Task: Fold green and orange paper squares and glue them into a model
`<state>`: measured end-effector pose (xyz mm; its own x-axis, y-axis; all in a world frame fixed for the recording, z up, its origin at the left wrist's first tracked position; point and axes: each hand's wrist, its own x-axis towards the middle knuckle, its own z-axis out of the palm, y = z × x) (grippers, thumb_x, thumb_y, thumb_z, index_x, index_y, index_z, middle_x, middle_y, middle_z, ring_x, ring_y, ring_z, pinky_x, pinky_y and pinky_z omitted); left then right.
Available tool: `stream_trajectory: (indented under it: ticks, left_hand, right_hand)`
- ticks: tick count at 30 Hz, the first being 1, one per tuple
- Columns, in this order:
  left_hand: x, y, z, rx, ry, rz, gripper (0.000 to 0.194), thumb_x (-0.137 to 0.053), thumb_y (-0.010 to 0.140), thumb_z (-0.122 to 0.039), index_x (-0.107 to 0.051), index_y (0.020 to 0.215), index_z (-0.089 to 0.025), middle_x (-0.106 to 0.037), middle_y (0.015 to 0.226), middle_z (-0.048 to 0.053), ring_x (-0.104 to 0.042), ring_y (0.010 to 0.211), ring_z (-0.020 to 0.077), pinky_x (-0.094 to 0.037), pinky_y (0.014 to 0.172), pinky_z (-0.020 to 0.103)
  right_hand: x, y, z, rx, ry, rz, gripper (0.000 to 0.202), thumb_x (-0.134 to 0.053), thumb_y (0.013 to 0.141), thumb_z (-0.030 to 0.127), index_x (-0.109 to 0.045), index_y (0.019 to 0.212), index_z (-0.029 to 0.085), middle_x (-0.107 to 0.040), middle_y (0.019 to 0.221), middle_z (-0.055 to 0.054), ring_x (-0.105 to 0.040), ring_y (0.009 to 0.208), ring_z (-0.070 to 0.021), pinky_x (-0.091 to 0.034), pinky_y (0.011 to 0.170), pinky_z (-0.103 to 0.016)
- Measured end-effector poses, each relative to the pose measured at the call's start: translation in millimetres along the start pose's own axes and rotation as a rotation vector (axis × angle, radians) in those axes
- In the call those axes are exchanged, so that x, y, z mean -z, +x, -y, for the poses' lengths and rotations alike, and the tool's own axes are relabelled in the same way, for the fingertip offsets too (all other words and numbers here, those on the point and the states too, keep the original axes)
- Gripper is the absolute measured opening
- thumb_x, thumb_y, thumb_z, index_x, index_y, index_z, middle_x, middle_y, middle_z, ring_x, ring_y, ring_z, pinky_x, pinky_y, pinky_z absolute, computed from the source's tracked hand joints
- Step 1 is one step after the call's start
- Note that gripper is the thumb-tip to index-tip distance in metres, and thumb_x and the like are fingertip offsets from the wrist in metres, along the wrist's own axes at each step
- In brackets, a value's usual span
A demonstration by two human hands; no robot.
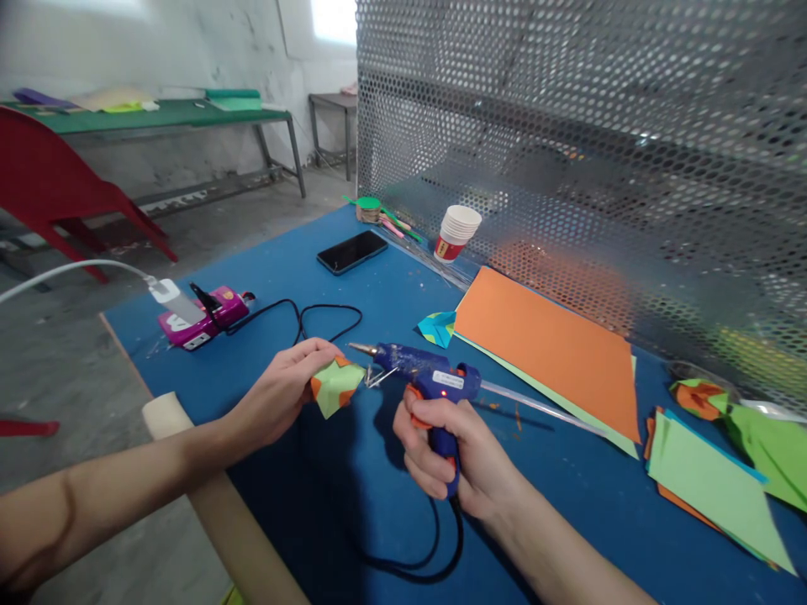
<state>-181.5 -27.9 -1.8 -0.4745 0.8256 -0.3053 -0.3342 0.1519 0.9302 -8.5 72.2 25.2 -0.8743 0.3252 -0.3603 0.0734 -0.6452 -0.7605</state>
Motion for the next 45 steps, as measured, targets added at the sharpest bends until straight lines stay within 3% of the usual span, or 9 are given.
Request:
stream_trajectory:
  ticks: [6, 13, 16, 21, 27, 34, 45]
  left_hand:
    - [-1.4, -1, -2, -0.004, 0.033, 0.018, 0.022, -0.056, 0.080, -0.038, -0.056, 0.075, -0.017, -0.060, 0.065, -0.001, -0.059, 0.056, 0.0124, -0.041, 0.050, 0.022]
    - [-5.0, -3, -5, 0.052, 0.039, 0.093, 0.018, -0.060, 0.076, -0.033, -0.053, 0.074, -0.017, -0.063, 0.063, 0.001, -0.061, 0.055, 0.0140, -0.040, 0.048, 0.022]
    - [-7.4, -4, -4, 0.047, 0.053, 0.130, 0.014, -0.059, 0.076, -0.030, -0.054, 0.074, -0.018, -0.064, 0.062, 0.001, -0.061, 0.055, 0.0135, -0.040, 0.048, 0.022]
    - [-10.7, -4, -2, 0.076, 0.035, 0.174, 0.013, -0.059, 0.076, -0.030, -0.055, 0.075, -0.018, -0.065, 0.062, 0.002, -0.062, 0.056, 0.0150, -0.043, 0.049, 0.023]
    - [-10.2, -4, 3, 0.018, 0.142, 0.157, 0.011, -0.058, 0.076, -0.028, -0.056, 0.076, -0.017, -0.064, 0.064, 0.001, -0.060, 0.055, 0.0127, -0.042, 0.048, 0.021]
    - [-8.9, -3, 5, -0.099, 0.284, 0.133, 0.008, -0.056, 0.076, -0.025, -0.057, 0.076, -0.017, -0.062, 0.066, 0.000, -0.056, 0.057, 0.0113, -0.041, 0.050, 0.020]
    - [-9.0, -4, 5, -0.162, 0.439, 0.096, 0.010, -0.055, 0.076, -0.026, -0.058, 0.075, -0.016, -0.061, 0.067, 0.001, -0.054, 0.058, 0.0114, -0.041, 0.051, 0.021]
  right_hand:
    - [3, 8, 2, 0.193, 0.097, -0.174, 0.011, -0.056, 0.070, 0.029, -0.048, 0.071, 0.021, -0.045, 0.059, 0.007, -0.016, 0.032, -0.0011, -0.020, 0.028, -0.016]
    - [6, 24, -14, 0.276, 0.002, -0.350, 0.022, -0.072, 0.067, 0.025, -0.054, 0.079, 0.019, -0.064, 0.079, 0.000, -0.050, 0.054, -0.0071, -0.042, 0.045, -0.019]
    - [4, 28, -21, 0.298, -0.079, -0.387, 0.026, -0.075, 0.064, 0.028, -0.057, 0.080, 0.018, -0.066, 0.084, -0.003, -0.056, 0.061, -0.0109, -0.045, 0.050, -0.022]
    - [4, 30, -31, 0.299, -0.265, -0.401, 0.030, -0.074, 0.066, 0.035, -0.061, 0.085, 0.017, -0.064, 0.087, -0.003, -0.055, 0.057, -0.0103, -0.046, 0.058, -0.026]
    - [7, 29, -39, 0.276, -0.488, -0.359, 0.023, -0.064, 0.077, 0.040, -0.064, 0.083, 0.019, -0.059, 0.069, 0.001, -0.052, 0.063, -0.0118, -0.040, 0.061, -0.024]
    - [6, 29, -39, 0.331, -0.513, -0.348, 0.019, -0.061, 0.079, 0.038, -0.062, 0.081, 0.020, -0.059, 0.075, 0.000, -0.052, 0.068, -0.0133, -0.041, 0.067, -0.026]
    - [8, 29, -42, 0.337, -0.516, -0.372, 0.017, -0.062, 0.077, 0.037, -0.063, 0.081, 0.021, -0.060, 0.078, 0.001, -0.054, 0.069, -0.0123, -0.043, 0.069, -0.026]
